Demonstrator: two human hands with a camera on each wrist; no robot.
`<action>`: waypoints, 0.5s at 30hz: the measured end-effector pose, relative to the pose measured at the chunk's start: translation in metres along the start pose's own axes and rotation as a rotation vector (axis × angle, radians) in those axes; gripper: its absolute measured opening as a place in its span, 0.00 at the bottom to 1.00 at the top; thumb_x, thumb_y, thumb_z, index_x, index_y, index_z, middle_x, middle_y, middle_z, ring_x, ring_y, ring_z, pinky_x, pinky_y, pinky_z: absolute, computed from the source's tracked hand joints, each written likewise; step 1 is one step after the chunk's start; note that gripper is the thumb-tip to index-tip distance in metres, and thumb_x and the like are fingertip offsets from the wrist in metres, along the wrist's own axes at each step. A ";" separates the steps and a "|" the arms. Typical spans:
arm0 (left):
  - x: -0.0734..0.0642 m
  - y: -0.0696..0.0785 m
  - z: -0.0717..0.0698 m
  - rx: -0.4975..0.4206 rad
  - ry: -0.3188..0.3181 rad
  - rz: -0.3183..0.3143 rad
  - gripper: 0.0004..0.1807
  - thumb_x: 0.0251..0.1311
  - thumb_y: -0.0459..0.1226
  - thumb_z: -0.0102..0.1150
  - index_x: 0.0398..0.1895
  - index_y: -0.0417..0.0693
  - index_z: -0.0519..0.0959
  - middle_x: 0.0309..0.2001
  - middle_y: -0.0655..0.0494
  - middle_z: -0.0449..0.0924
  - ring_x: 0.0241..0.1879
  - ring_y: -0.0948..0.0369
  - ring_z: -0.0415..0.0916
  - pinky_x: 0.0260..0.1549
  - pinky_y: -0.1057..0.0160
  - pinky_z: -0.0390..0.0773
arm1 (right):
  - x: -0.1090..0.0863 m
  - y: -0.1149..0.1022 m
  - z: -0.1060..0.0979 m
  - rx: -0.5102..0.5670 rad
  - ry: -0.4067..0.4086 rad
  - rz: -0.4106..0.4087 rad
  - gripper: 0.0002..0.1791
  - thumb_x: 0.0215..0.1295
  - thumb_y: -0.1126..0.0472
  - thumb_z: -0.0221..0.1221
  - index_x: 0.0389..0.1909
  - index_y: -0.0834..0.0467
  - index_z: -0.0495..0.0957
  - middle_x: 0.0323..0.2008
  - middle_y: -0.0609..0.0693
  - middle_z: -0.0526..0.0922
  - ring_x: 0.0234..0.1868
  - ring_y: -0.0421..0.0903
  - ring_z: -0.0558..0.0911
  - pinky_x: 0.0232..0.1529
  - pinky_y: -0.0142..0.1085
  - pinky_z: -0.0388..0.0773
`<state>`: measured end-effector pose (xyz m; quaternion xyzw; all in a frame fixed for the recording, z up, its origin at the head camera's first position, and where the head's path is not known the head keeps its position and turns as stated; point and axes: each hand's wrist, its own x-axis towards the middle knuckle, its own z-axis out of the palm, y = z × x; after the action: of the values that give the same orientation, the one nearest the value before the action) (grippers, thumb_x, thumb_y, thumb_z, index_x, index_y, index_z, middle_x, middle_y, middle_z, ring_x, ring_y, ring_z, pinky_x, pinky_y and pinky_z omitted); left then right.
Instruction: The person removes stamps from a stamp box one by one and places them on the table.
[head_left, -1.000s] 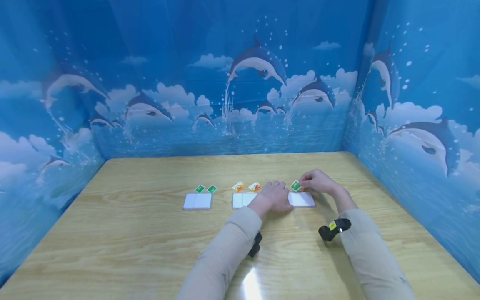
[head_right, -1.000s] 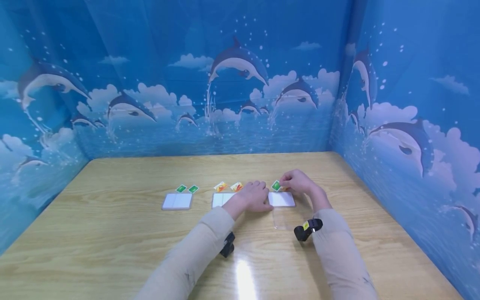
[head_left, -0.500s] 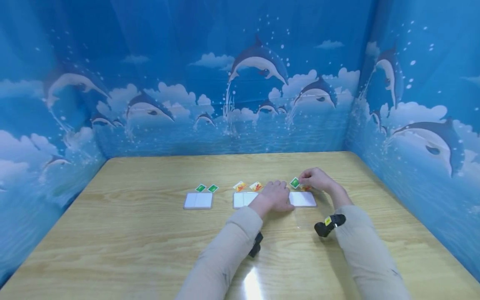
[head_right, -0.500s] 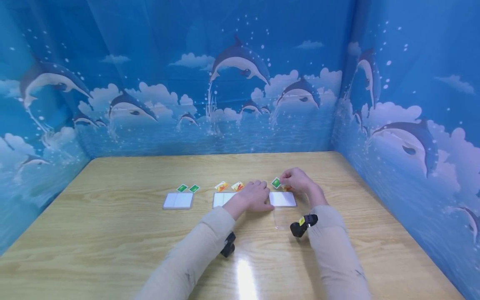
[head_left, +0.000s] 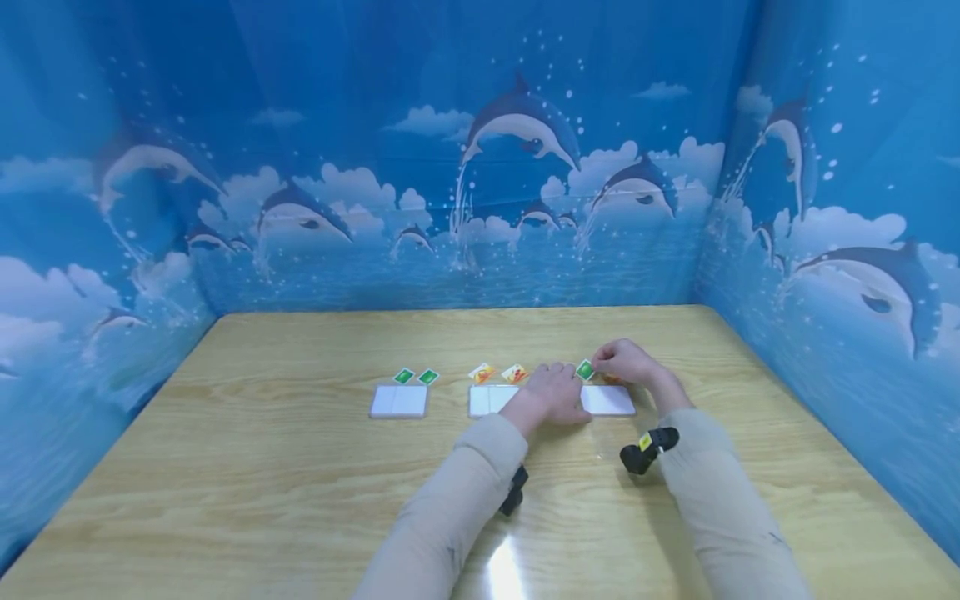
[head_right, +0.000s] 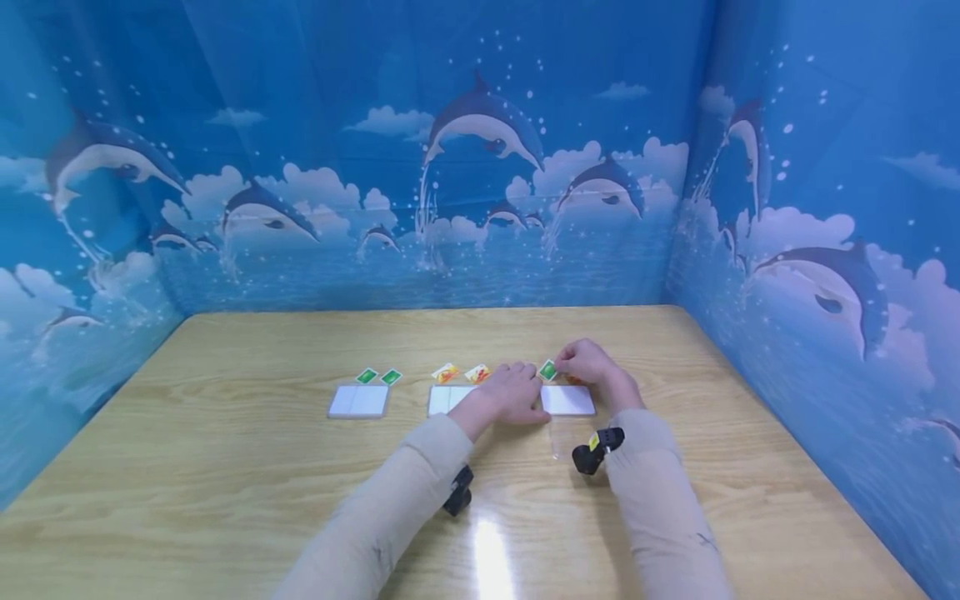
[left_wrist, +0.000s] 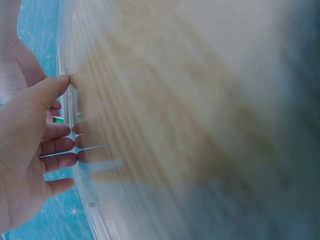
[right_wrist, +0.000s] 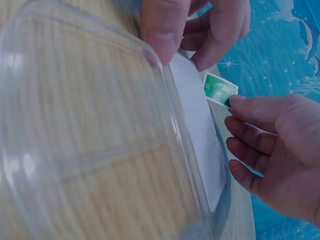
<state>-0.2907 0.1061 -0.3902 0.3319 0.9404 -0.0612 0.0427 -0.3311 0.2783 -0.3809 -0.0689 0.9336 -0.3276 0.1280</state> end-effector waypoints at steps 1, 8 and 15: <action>0.000 0.000 0.000 0.001 0.000 0.002 0.33 0.58 0.62 0.46 0.57 0.49 0.72 0.58 0.55 0.68 0.57 0.59 0.64 0.59 0.58 0.61 | 0.000 -0.001 0.001 -0.004 0.002 0.005 0.09 0.66 0.63 0.52 0.37 0.64 0.77 0.28 0.52 0.75 0.29 0.46 0.71 0.30 0.34 0.69; -0.001 0.000 -0.001 -0.018 -0.003 -0.004 0.38 0.58 0.63 0.47 0.63 0.47 0.67 0.61 0.54 0.66 0.59 0.59 0.62 0.60 0.58 0.61 | 0.004 -0.006 0.006 0.004 0.002 0.028 0.08 0.66 0.62 0.52 0.36 0.63 0.78 0.26 0.51 0.73 0.27 0.45 0.70 0.28 0.33 0.67; 0.000 0.000 -0.002 -0.004 -0.009 -0.002 0.39 0.58 0.63 0.46 0.64 0.46 0.66 0.63 0.54 0.65 0.60 0.58 0.62 0.60 0.58 0.60 | 0.008 -0.003 0.010 0.037 0.004 0.050 0.08 0.66 0.63 0.51 0.35 0.63 0.78 0.25 0.51 0.73 0.27 0.45 0.70 0.29 0.33 0.66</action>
<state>-0.2902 0.1063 -0.3883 0.3304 0.9407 -0.0606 0.0475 -0.3356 0.2684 -0.3881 -0.0426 0.9290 -0.3418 0.1355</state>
